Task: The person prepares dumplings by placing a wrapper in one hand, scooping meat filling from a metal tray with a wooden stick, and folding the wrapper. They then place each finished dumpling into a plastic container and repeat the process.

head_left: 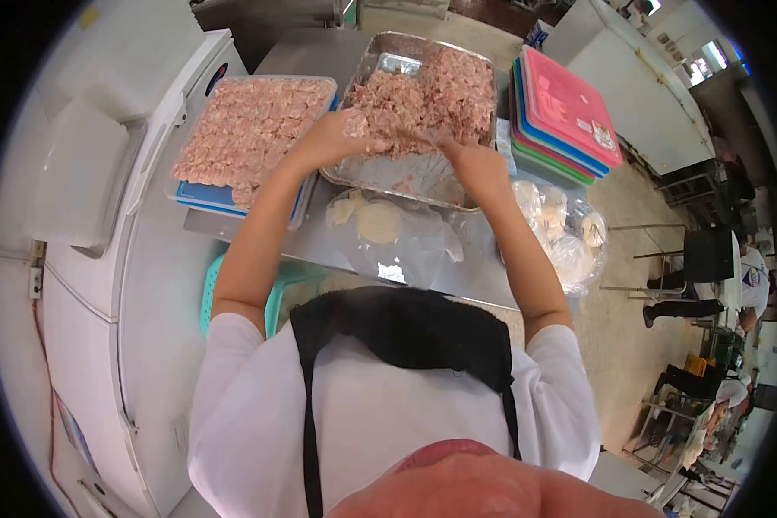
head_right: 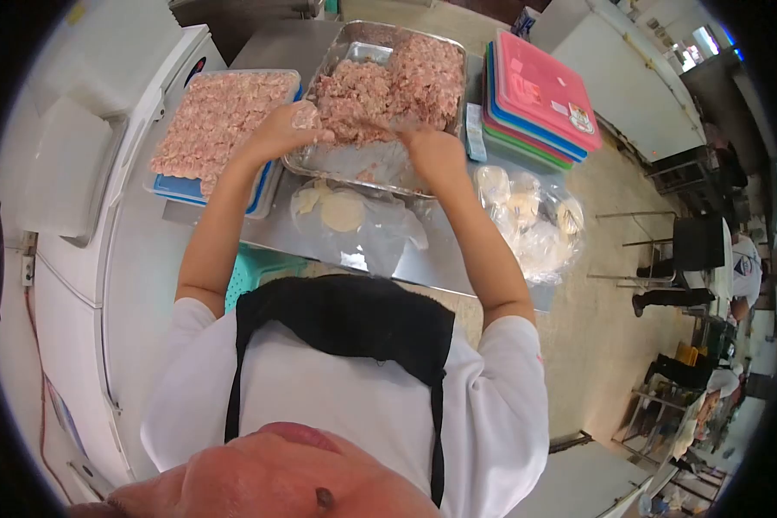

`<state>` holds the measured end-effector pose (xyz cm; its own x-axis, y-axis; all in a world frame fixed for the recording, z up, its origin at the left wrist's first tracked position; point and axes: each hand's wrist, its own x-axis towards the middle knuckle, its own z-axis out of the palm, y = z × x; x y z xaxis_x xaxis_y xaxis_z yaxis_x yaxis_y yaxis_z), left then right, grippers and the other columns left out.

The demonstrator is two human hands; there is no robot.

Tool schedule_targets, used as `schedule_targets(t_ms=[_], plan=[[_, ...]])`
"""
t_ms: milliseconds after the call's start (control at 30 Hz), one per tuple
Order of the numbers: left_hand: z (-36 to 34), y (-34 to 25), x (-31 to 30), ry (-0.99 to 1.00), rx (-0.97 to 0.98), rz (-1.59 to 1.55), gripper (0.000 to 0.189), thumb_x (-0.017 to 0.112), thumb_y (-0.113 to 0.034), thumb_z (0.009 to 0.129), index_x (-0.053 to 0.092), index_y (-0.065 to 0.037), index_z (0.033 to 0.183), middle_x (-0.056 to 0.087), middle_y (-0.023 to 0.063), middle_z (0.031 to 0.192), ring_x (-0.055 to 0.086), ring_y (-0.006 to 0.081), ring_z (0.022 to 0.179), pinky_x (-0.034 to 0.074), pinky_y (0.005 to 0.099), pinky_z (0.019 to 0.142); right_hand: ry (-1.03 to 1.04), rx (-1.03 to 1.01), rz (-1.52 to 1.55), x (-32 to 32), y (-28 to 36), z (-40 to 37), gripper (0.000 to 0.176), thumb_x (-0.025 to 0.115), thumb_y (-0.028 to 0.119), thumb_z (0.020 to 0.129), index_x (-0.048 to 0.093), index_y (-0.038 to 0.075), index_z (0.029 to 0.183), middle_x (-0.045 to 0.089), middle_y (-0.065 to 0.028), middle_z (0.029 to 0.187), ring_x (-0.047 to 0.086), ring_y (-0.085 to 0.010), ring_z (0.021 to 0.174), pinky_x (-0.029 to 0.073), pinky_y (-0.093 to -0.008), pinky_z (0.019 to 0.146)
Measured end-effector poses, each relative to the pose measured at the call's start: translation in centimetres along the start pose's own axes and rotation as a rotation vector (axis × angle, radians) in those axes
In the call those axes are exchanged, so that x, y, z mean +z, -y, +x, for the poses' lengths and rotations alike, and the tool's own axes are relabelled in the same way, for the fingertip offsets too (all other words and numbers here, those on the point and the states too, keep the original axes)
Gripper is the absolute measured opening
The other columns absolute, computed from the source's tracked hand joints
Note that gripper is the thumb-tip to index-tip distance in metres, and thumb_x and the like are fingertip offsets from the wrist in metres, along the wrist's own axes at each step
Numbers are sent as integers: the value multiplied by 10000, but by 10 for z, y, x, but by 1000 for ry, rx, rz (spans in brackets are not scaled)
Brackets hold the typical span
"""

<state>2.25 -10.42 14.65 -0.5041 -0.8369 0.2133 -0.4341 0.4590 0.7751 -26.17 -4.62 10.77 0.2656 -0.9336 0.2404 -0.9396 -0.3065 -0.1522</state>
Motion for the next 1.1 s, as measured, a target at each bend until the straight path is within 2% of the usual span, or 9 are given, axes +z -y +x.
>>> schedule_targets(t_ms=[133, 267, 367, 467, 733, 867, 967, 1000, 1100], plan=[[-18, -1, -28, -38, 48, -77, 508, 791, -241, 711, 607, -78, 1156, 665, 75, 1059, 635, 246, 880, 488, 370, 833, 36, 262, 192, -31, 8, -12, 236, 571, 213, 915, 657, 113, 1110, 675, -154, 958, 655, -334, 857, 512, -405, 729], [-43, -24, -55, -138, 321, -13, 447, 800, -246, 709, 627, -81, 1087, 668, 59, 1023, 626, 201, 838, 492, 372, 813, -4, 119, 813, -73, 66, -20, 309, 586, 280, 925, 656, 45, 1114, 677, -159, 1047, 660, -272, 916, 479, -314, 837], [-58, -11, -77, 88, 223, -78, 399, 799, -239, 710, 640, -61, 1030, 670, 62, 976, 614, 177, 846, 480, 351, 811, -13, -123, 662, -56, 124, -12, 315, 580, 283, 929, 651, 42, 1120, 671, -164, 1044, 658, -283, 903, 485, -311, 809], [-74, -4, -102, 213, 123, 44, 316, 770, -225, 728, 665, -34, 957, 673, 96, 963, 624, 188, 920, 470, 320, 858, 35, -100, 414, -63, 149, -3, 263, 609, 262, 904, 668, 69, 1072, 673, -135, 936, 651, -289, 868, 499, -352, 741], [-114, 50, -135, 34, 115, 72, 451, 774, -289, 718, 639, -13, 1049, 668, 141, 1015, 616, 238, 959, 454, 342, 871, -109, -187, 203, -73, 223, 10, 234, 581, 298, 898, 665, 139, 1048, 658, -101, 853, 634, -311, 756, 493, -411, 636], [-130, 63, -151, -16, 146, 100, 500, 807, -301, 682, 629, 1, 1039, 666, 131, 1012, 615, 219, 954, 457, 336, 862, -112, -157, 344, -95, 248, 9, 274, 554, 285, 922, 635, 111, 1118, 666, -139, 873, 634, -346, 787, 499, -415, 670], [-143, 43, -166, 154, -59, -289, 512, 826, -291, 662, 626, -11, 1040, 660, 117, 993, 612, 188, 936, 460, 315, 850, -95, -227, 412, -47, 270, 11, 290, 543, 283, 933, 627, 93, 1135, 661, -168, 912, 629, -368, 817, 499, -416, 694], [-144, 43, -171, 145, -6, -206, 514, 827, -284, 662, 623, -13, 1048, 656, 113, 980, 610, 181, 916, 464, 311, 835, 129, -99, 441, -53, 277, 12, 367, 567, 272, 937, 573, 23, 1207, 662, -182, 1032, 627, -340, 978, 488, -359, 830], [-151, 47, -187, 110, 70, -49, 518, 820, -263, 671, 613, -15, 1075, 643, 105, 948, 602, 165, 860, 472, 304, 792, 17, -108, 407, -43, 268, 9, 349, 566, 260, 941, 588, 12, 1186, 663, -179, 1037, 648, -286, 939, 484, -338, 828]])
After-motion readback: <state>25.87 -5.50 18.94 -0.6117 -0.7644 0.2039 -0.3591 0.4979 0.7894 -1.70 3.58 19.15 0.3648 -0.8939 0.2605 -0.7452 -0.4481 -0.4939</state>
